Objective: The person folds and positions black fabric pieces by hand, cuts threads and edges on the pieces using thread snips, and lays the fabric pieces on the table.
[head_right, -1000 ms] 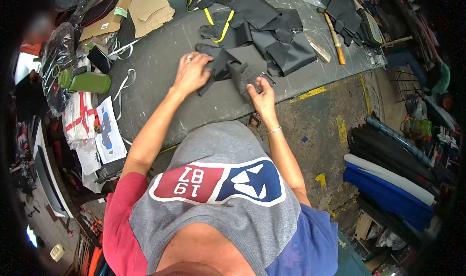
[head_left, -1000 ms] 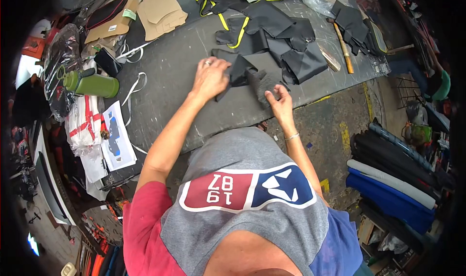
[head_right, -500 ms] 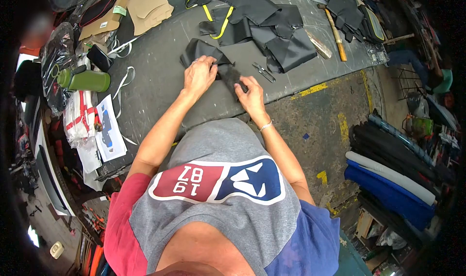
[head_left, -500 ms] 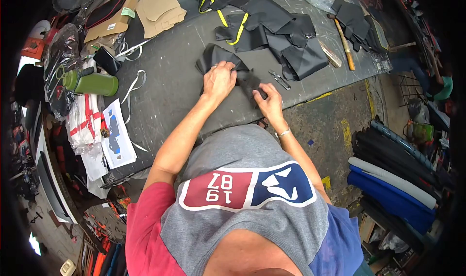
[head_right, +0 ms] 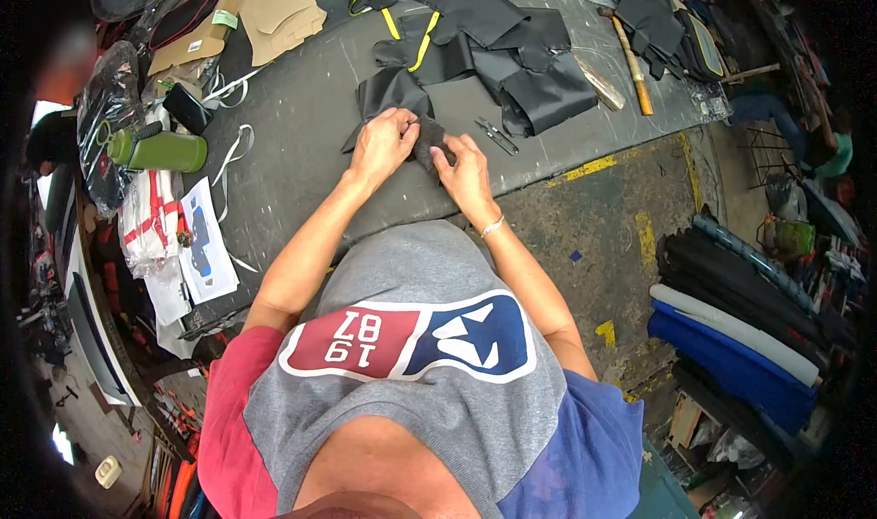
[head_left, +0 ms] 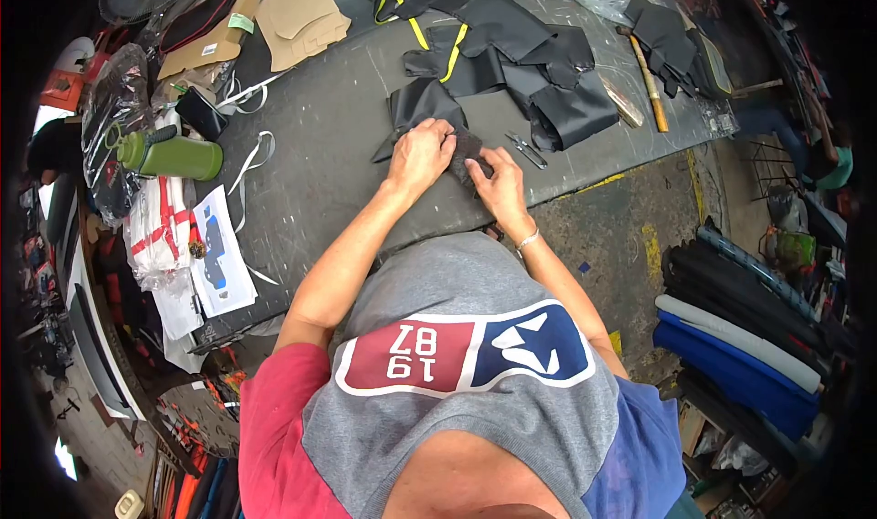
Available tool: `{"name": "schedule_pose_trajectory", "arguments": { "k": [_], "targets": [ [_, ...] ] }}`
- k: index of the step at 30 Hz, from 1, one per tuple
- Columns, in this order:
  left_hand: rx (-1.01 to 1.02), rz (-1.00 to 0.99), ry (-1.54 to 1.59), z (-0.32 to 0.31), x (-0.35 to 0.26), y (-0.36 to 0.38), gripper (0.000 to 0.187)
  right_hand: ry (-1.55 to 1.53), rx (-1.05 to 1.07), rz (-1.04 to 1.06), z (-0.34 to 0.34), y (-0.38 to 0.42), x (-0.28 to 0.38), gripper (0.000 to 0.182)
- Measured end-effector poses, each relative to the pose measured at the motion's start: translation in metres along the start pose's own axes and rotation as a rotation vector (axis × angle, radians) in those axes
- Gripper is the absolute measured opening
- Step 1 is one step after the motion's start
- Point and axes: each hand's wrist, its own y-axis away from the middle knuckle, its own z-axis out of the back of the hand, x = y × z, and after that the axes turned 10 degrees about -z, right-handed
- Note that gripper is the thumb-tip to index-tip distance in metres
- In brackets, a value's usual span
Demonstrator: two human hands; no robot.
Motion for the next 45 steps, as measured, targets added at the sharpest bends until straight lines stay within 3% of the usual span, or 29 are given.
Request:
{"name": "schedule_pose_trajectory", "arguments": {
  "k": [12,17,21,23,27,33,36,39,41,45],
  "targets": [
    [-0.016,0.001,0.044,0.002,-0.018,-0.010,0.019,0.182,0.073,0.086,-0.006,-0.008,0.007,0.022],
    [-0.029,0.020,0.095,0.004,-0.017,-0.007,0.019,0.224,0.104,-0.048,-0.013,-0.024,0.007,0.026],
    [-0.039,-0.073,0.095,0.003,-0.015,-0.005,0.017,0.286,0.141,-0.063,-0.010,-0.028,0.021,0.026],
    [-0.035,-0.104,0.089,-0.003,-0.013,-0.003,0.015,0.217,0.095,-0.051,-0.017,-0.035,0.015,0.026],
    [-0.136,0.035,0.229,0.000,-0.006,-0.006,0.014,0.058,0.038,-0.024,-0.008,-0.032,0.027,0.023],
    [-0.068,0.019,0.184,0.004,-0.001,-0.004,0.016,0.240,0.105,0.129,-0.007,-0.017,0.027,0.018],
    [-0.027,0.017,0.226,0.003,-0.006,-0.001,0.016,0.234,0.070,0.071,-0.015,-0.024,0.018,0.019],
    [0.008,-0.005,0.192,0.001,-0.004,0.001,0.016,0.182,0.126,-0.226,-0.016,-0.039,0.012,0.022],
    [0.016,-0.064,0.110,-0.003,0.005,0.000,0.016,0.139,0.113,-0.147,-0.014,-0.040,0.012,0.024],
    [0.009,0.102,0.323,-0.002,0.000,-0.005,0.017,0.214,0.020,0.049,-0.012,-0.038,0.021,0.019]
  ]
}}
